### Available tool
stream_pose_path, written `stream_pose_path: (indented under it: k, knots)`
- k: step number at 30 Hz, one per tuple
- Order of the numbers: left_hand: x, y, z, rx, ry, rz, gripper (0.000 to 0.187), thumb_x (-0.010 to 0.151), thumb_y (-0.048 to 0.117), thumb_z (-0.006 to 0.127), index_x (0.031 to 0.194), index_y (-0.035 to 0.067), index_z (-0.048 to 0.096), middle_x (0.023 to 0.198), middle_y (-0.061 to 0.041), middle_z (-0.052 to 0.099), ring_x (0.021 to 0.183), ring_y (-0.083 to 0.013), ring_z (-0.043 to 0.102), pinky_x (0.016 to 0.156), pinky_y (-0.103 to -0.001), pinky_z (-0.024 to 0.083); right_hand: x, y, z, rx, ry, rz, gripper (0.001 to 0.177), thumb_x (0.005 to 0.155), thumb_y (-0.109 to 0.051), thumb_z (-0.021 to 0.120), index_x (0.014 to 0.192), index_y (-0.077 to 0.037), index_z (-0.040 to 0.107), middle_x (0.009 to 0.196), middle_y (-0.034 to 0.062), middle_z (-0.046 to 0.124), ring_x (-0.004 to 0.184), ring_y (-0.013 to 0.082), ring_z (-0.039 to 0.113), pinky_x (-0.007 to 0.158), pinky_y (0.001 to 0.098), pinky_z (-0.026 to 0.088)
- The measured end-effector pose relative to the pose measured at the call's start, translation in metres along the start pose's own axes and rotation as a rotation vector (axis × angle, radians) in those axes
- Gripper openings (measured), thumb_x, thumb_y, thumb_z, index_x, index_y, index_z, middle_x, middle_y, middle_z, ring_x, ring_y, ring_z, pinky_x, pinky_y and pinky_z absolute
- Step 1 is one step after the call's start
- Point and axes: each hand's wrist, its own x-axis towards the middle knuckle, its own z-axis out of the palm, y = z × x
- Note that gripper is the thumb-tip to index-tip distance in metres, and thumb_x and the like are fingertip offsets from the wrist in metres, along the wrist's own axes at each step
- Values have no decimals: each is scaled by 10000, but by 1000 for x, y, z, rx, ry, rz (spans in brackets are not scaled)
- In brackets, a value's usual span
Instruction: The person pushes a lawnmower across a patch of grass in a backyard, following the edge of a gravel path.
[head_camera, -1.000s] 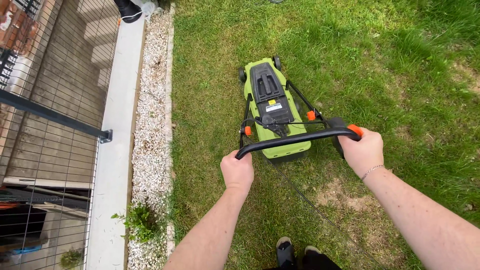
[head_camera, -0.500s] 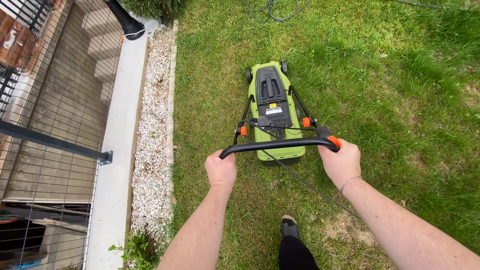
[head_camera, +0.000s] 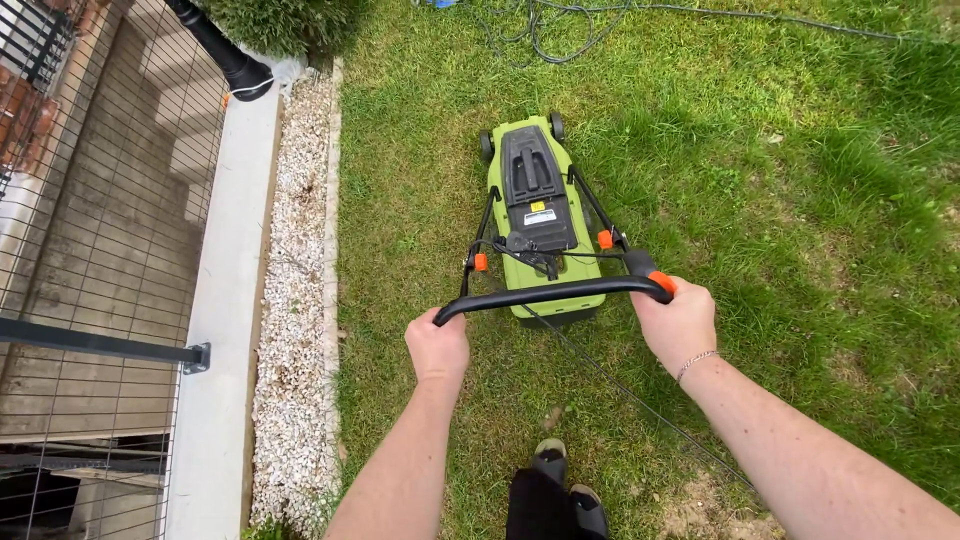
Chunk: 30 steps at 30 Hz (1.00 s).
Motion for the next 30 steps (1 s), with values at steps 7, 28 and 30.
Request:
stream_pose_path:
  k: [7, 28, 30]
  knots:
    - [62, 29, 17, 12, -19, 4, 217, 764, 195, 610, 581, 80, 636, 482, -79, 457, 509, -183, 455, 539, -339, 423, 50, -51, 28, 14, 15, -16, 206, 816, -270, 785, 751, -84, 724, 578, 55, 571, 604, 160, 559, 584, 321, 460]
    - [110, 52, 58, 15, -125, 14, 221, 751, 172, 609, 542, 100, 607, 451, -43, 456, 473, -147, 488, 498, -296, 411, 105, -69, 40, 30, 39, -95, 182, 818, -257, 782, 734, -108, 722, 582, 46, 587, 627, 148, 574, 611, 337, 474]
    - [88, 53, 48, 30, -132, -21, 226, 757, 152, 622, 547, 70, 615, 461, -77, 465, 488, -167, 484, 512, -324, 413, 82, -72, 26, 50, 18, -92, 174, 809, -221, 772, 718, -85, 711, 586, 63, 585, 648, 140, 562, 620, 318, 474]
